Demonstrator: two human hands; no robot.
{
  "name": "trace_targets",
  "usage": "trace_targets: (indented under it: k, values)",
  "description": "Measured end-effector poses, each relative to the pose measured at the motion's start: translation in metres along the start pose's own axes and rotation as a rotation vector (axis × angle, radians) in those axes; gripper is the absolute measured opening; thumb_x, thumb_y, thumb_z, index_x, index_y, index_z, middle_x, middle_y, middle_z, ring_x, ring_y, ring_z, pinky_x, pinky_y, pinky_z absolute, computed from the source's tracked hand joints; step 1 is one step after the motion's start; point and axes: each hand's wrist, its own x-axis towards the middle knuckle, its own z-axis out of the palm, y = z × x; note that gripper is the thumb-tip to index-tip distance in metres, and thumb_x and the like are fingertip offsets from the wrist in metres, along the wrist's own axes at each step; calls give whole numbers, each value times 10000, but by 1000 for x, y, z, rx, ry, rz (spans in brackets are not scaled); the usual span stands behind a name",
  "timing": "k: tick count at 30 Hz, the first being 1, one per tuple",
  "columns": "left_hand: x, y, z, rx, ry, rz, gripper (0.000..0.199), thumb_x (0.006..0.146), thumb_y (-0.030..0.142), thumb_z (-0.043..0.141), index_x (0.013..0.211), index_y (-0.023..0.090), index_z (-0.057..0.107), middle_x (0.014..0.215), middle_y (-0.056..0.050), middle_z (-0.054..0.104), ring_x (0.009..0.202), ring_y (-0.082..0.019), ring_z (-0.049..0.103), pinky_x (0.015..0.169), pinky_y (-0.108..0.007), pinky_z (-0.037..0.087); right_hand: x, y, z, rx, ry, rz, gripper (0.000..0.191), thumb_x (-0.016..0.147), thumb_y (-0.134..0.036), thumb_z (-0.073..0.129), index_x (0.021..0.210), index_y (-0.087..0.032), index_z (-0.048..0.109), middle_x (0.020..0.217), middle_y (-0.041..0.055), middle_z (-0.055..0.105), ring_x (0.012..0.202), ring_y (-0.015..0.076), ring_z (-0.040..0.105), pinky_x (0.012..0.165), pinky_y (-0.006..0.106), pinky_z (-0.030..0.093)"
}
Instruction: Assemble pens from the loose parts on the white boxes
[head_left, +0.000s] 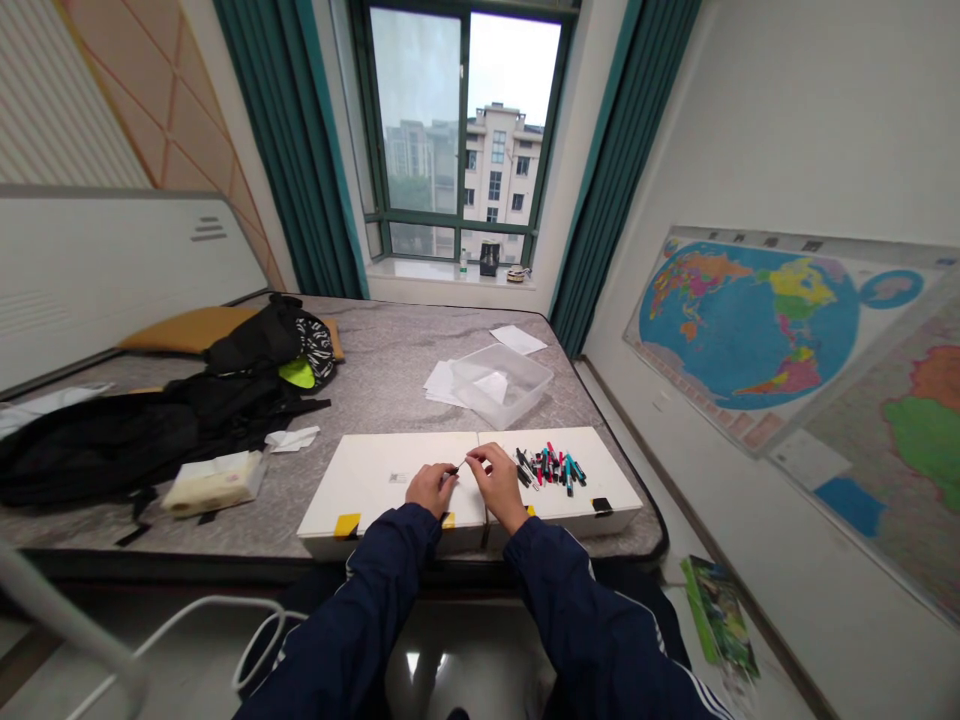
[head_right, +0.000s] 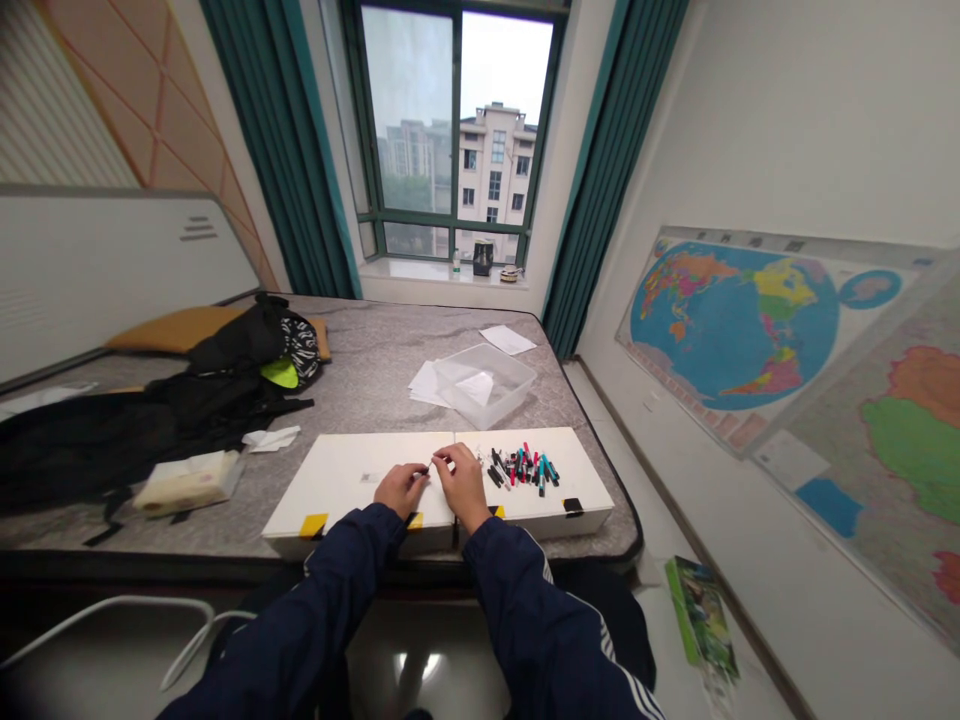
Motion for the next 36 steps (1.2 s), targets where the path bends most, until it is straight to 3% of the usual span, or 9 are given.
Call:
trace_targets:
  k: [11,22,29,33,36]
  values:
    - [0,-1,0,-21,17,47,159,858,253,576,979,213,671,901,-34,706,835,-191,606,786,-319,485,-3,14,9,-50,-40,26,101,871,-208,567,842,-195,663,869,46,648,820,172,598,670,260,473]
    - [1,1,-6,-45,103,129,189,908,273,512,1022,209,649,954,-49,703,888,-209,570,824,-344,480,-5,16,18,-31,6,11,99,874,-211,564,808,-195,635,845,39,618,827,170,582,698,270,473]
    - [3,4,-8,21,72,15,164,878,267,537,969,231,669,966,-46,706,944,-233,575,868,-380,467,-12,14,18,-9,-21,33,113,871,-243,565,868,-187,664,864,49,641,790,160,598,657,259,483]
    - [4,2,-6,-1,33,-1,183,868,257,535,986,226,671,978,-54,705,963,-235,579,884,-378,471,-7,17,-2,22,-46,82,332,846,-327,601,1140,-174,620,914,66,674,765,164,625,607,251,490]
    - [4,0,-4,-10,38,-22,200,864,262,532,1005,215,666,983,-62,700,966,-236,582,890,-368,473,9,32,-38,-45,45,153,374,858,-372,561,1146,-139,618,862,73,691,752,178,634,652,275,500]
